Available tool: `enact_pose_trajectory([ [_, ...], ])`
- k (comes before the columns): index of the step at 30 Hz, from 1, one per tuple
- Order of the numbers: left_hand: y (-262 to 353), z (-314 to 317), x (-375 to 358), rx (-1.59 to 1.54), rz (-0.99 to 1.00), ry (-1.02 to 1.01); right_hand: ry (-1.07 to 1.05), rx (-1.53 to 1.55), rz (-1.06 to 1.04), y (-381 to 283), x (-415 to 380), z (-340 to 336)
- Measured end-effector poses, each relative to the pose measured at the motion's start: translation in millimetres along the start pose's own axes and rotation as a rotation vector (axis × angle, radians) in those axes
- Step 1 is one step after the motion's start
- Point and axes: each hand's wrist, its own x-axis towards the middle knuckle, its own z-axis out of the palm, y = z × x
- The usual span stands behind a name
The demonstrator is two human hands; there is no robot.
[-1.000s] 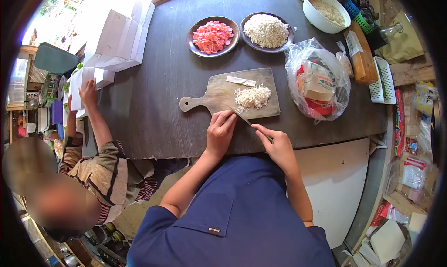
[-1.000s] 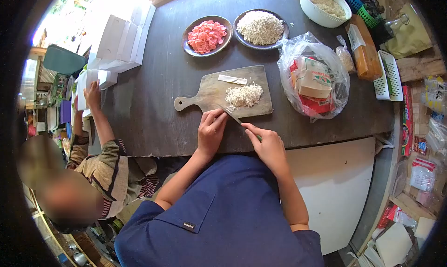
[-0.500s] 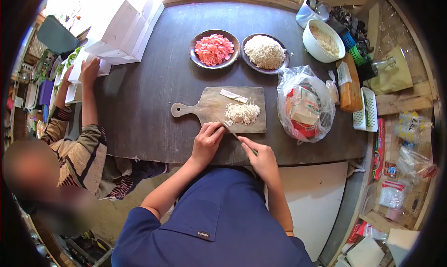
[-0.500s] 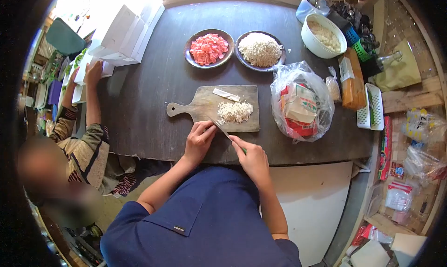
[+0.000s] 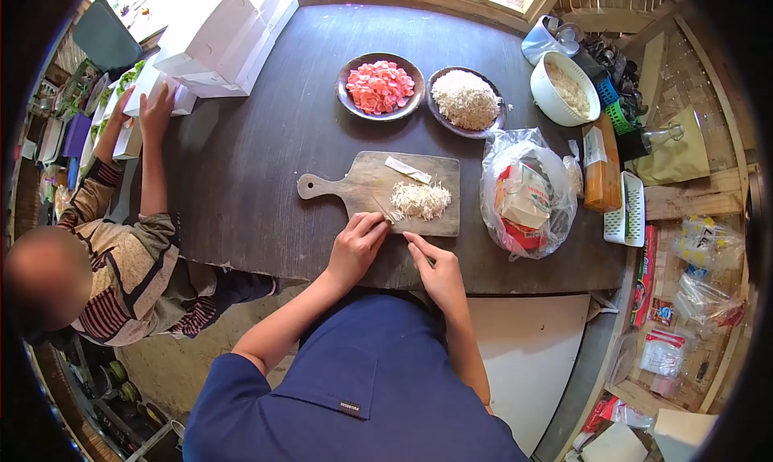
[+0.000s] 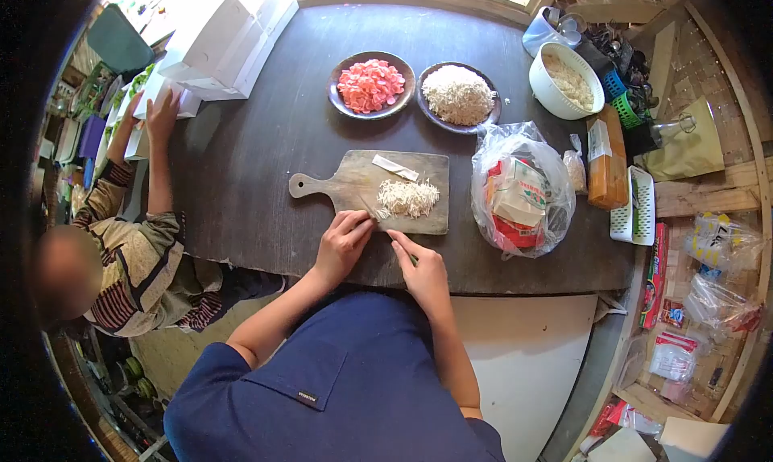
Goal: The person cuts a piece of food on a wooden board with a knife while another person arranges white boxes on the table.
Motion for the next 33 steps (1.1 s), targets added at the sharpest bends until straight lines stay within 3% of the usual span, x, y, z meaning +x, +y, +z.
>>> enact_pose_trajectory([
  [5, -0.6, 3.0, -1.7, 0.005, -0.004, 0.006, 0.046, -0.121, 0.006, -10.6, -27.0, -15.1],
  [12, -1.0, 0.1, 0.4, -0.006, 0.011, 0.01, 0.059, -0.054, -0.031, 6.3, -13.3, 1.5],
  [15, -3.1, 1.2, -0.5, 0.01, 0.032, 0.014, 0.132, -0.062, -0.184, 12.4, 4.9, 14.7],
  [17, -3.1, 1.1, 0.1, -0.001, 0.022, 0.01, 0.037, 0.009, 0.023, -2.7, 10.1, 12.1],
  [28, -2.2, 1.6, -2.7, -0.005, 0.011, 0.009, 0.046, -0.146, 0.068, -17.0, -29.1, -16.2],
  [29, -3.0, 2.2, -3.1, -0.005, 0.01, 0.003, 0.047, -0.146, 0.071, -13.0, -27.1, -11.0],
  [31, -3.7, 1.8, -2.5, -0.008, 0.009, -0.008, 0.123, -0.089, -0.122, -3.8, -17.7, 3.7],
  [33, -3.1, 1.7, -2.3, 0.006, 0.017, 0.001, 0.077, -0.012, -0.035, -1.8, -0.2, 9.1],
])
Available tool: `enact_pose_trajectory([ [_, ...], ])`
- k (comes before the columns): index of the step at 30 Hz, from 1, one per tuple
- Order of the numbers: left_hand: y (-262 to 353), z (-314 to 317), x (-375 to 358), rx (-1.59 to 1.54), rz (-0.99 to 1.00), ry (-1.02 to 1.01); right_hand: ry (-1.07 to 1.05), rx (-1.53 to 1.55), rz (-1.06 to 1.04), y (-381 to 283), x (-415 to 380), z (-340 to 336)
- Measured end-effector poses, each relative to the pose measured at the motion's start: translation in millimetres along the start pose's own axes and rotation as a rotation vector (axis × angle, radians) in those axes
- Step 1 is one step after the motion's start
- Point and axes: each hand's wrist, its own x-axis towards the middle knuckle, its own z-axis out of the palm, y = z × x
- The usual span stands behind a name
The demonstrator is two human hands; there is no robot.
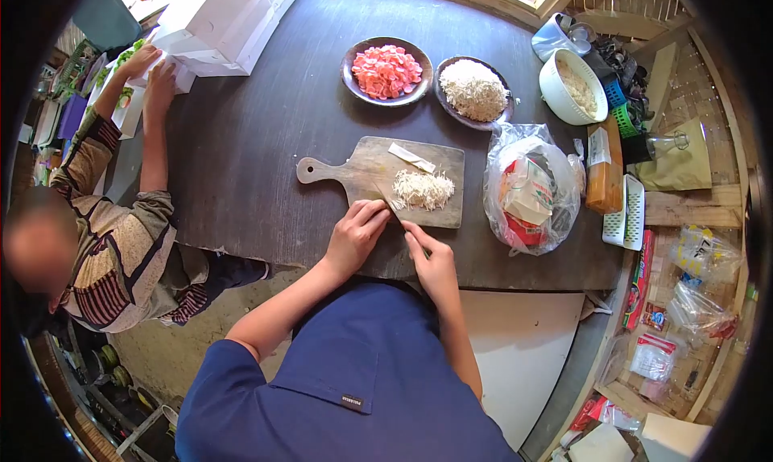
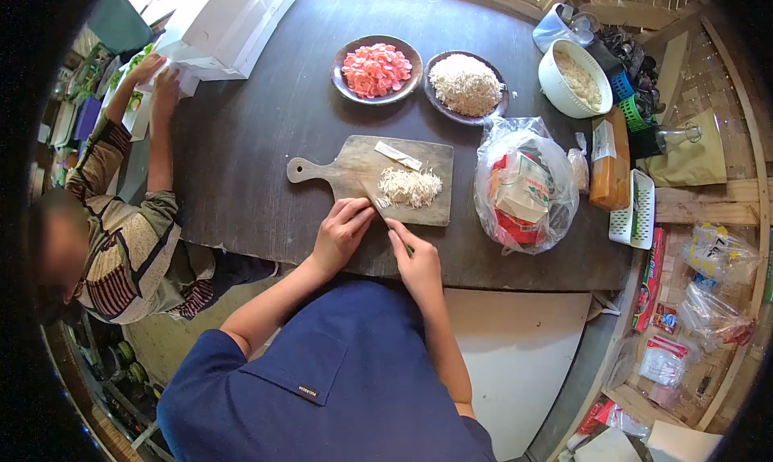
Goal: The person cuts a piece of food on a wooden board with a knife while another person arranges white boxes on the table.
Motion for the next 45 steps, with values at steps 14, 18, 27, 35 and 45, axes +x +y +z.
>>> enact_pose_trajectory([
  [14, 3.9, 0.6, -0.1, -0.033, -0.017, 0.049, 0.011, -0.08, -0.078, 2.7, -27.1, -22.6],
  [18, 1.7, 3.0, -1.7, -0.011, 0.004, 0.025, 0.002, -0.069, -0.034, -1.1, -11.0, -10.1],
  [27, 4.6, 2.9, -3.1, -0.029, -0.009, 0.054, -0.072, 0.013, 0.072, -12.7, -12.9, -20.6],
  [35, 0.9, 9.1, -5.8, 0.006, 0.017, 0.044, -0.046, -0.05, 0.1, 2.7, -31.0, -29.7],
  [45, 3.3, 0.3, -1.5, 0.07, 0.072, -0.036, -0.001, 0.0, 0.018, 0.6, -13.0, -9.3],
])
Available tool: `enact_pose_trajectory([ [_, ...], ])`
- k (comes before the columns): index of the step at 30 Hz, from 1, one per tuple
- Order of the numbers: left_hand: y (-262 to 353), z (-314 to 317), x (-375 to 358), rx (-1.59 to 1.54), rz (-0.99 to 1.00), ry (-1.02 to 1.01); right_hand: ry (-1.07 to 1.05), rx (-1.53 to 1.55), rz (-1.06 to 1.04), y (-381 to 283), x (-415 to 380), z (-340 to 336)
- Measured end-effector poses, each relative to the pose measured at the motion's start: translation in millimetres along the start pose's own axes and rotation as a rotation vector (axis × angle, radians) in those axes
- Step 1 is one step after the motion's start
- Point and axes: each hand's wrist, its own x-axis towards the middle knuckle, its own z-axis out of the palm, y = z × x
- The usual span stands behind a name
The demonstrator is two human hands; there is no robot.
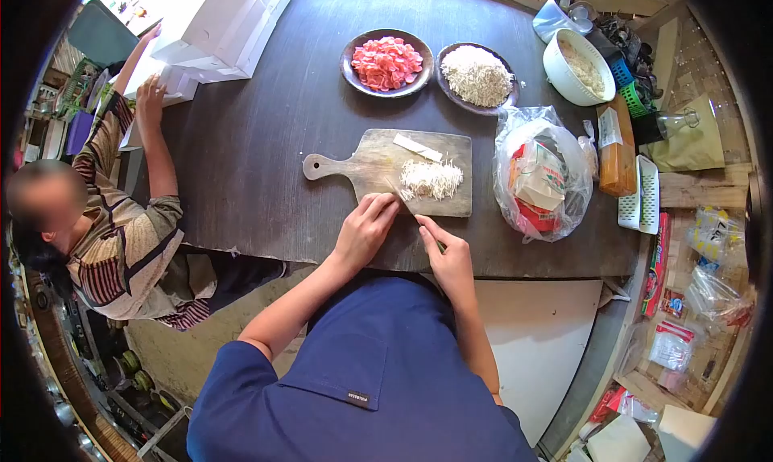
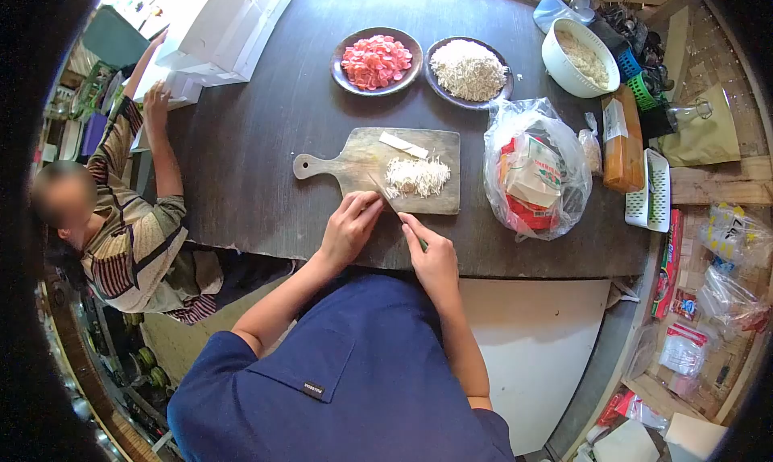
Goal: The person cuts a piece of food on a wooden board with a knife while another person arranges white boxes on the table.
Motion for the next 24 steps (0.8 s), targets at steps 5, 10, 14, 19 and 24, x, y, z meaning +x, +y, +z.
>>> enact_pose_trajectory([
  [5, -4.6, -4.5, -3.8, 0.039, 0.057, -0.073, -0.012, -0.042, 0.065, -9.7, -15.5, -12.0],
  [10, -5.7, -2.2, -5.8, 0.031, 0.066, -0.042, 0.005, -0.08, 0.028, -6.6, -22.7, -13.2],
  [14, -8.4, -0.9, -7.9, 0.029, 0.074, -0.033, 0.004, -0.085, -0.021, 5.5, -20.4, -11.8],
  [19, -5.3, -1.9, -6.3, 0.037, 0.075, -0.028, 0.015, -0.133, -0.046, 4.7, -5.2, 2.7],
  [24, -5.4, -0.9, -7.3, 0.043, 0.072, -0.015, 0.051, -0.052, -0.149, 9.6, 9.4, 7.3],
])
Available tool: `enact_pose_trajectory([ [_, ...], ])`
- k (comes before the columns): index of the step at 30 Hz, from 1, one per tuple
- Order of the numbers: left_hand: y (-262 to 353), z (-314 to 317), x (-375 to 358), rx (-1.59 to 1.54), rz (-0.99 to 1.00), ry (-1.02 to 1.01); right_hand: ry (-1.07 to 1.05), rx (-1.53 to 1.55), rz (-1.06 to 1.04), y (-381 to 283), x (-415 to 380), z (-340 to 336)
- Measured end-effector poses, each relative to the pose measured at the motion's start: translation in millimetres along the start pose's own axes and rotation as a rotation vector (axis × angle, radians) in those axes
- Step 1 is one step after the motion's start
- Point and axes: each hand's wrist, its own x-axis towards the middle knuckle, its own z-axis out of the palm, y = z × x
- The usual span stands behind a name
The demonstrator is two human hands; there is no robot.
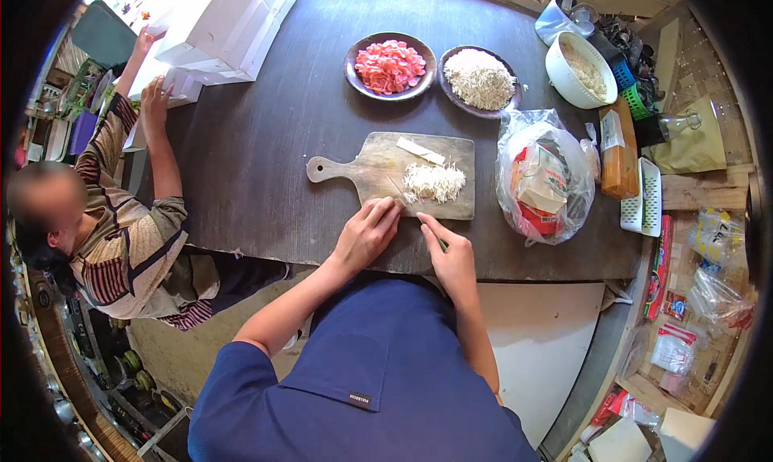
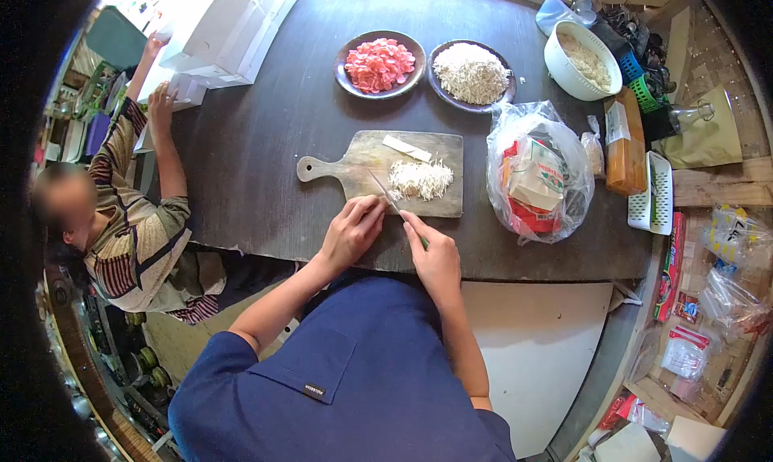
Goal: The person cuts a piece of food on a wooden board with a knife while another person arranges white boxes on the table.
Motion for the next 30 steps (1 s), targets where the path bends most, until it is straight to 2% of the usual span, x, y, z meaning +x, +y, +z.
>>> enact_pose_trajectory([
  [3, -0.2, 1.3, -1.9, -0.003, 0.0, -0.003, -0.035, -0.03, 0.07, -18.9, -13.3, -18.2],
  [5, -0.2, 1.7, -1.4, -0.008, -0.009, 0.002, -0.1, -0.055, 0.222, -32.4, -20.2, -28.1],
  [15, -0.6, -1.8, 5.8, -0.01, 0.001, 0.002, -0.042, -0.082, 0.149, -17.9, -7.2, -4.8],
  [17, -3.9, 0.4, 4.4, -0.017, -0.005, 0.021, -0.031, 0.009, 0.068, -6.6, 4.1, 6.7],
  [18, -4.8, -1.9, 4.7, -0.007, -0.006, 0.021, -0.066, -0.003, 0.154, -16.6, 6.3, 3.2],
  [30, -4.9, 0.0, 5.0, -0.031, -0.002, 0.021, -0.065, -0.085, 0.178, -23.3, -20.0, -20.1],
])
